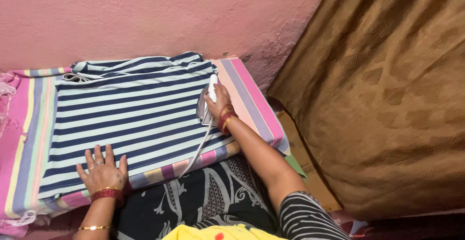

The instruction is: The person irons a striped polo shirt on a small table using an electric iron. They smooth the fabric with their hands, move the iron across the body and sleeves, and flip the shirt to iron the other side.

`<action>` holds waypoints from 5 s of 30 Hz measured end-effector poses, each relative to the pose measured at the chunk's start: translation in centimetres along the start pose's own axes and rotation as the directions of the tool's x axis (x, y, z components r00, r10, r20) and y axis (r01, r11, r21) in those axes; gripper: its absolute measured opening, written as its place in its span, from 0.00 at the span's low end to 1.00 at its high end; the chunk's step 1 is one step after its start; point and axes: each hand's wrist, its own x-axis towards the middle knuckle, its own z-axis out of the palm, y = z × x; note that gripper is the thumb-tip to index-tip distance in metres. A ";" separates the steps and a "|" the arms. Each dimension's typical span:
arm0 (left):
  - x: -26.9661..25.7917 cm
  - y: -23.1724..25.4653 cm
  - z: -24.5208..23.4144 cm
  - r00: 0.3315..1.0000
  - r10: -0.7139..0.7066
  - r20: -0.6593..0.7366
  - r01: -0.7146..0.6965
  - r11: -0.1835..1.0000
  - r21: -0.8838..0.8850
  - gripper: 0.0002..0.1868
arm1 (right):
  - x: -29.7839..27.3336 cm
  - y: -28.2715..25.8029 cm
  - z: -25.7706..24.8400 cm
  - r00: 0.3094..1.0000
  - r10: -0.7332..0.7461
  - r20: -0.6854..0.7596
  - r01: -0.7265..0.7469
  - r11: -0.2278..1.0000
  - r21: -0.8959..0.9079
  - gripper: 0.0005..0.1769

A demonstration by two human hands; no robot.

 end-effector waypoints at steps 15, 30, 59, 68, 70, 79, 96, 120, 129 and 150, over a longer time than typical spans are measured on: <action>0.0 -0.4 -0.6 0.996 0.063 -0.056 -0.064 0.998 -0.019 0.36 | 7.5 5.1 3.9 0.959 -0.106 0.262 0.189 0.931 -0.313 0.48; -0.1 -1.7 1.7 0.985 0.122 -0.125 -0.141 0.977 -0.162 0.35 | -0.2 3.0 -3.4 0.921 0.116 0.373 -0.005 0.959 -0.285 0.52; -1.3 29.6 -3.9 0.756 0.647 -0.095 -0.524 0.512 -0.681 0.16 | 5.2 3.2 -2.3 0.804 0.010 0.595 0.235 0.913 -0.332 0.55; -2.6 32.9 -0.6 0.736 0.651 -0.188 -0.641 0.579 -0.504 0.05 | 4.6 2.3 -2.6 0.809 0.044 0.586 0.178 0.932 -0.316 0.56; -2.7 33.5 0.3 0.732 0.655 -0.185 -0.645 0.581 -0.496 0.05 | 4.1 1.5 -3.3 0.819 0.039 0.572 0.217 0.902 -0.372 0.56; -5.2 27.4 -1.8 0.554 0.821 -0.140 -0.704 0.372 -0.605 0.04 | 1.4 0.9 -6.4 0.776 0.055 0.628 0.236 0.898 -0.371 0.58; -2.3 -7.7 -3.2 0.986 0.097 -0.134 -0.137 0.934 -0.330 0.14 | -4.1 1.3 -9.3 0.681 -0.210 0.701 0.432 0.889 -0.154 0.60; -3.5 -12.6 1.7 0.982 -0.045 -0.185 -0.009 0.960 -0.279 0.35 | -5.5 0.5 -8.5 0.666 -0.288 0.688 0.477 0.874 -0.096 0.56; -3.1 -12.7 1.1 0.995 -0.061 -0.077 0.037 0.958 -0.283 0.38 | -4.8 -4.0 -6.4 0.762 -0.130 0.635 0.365 0.895 -0.256 0.53; -3.1 -8.5 1.3 0.980 0.134 -0.149 -0.160 0.971 -0.179 0.30 | 0.1 -4.6 -0.1 0.870 0.201 0.450 -0.004 0.916 -0.402 0.49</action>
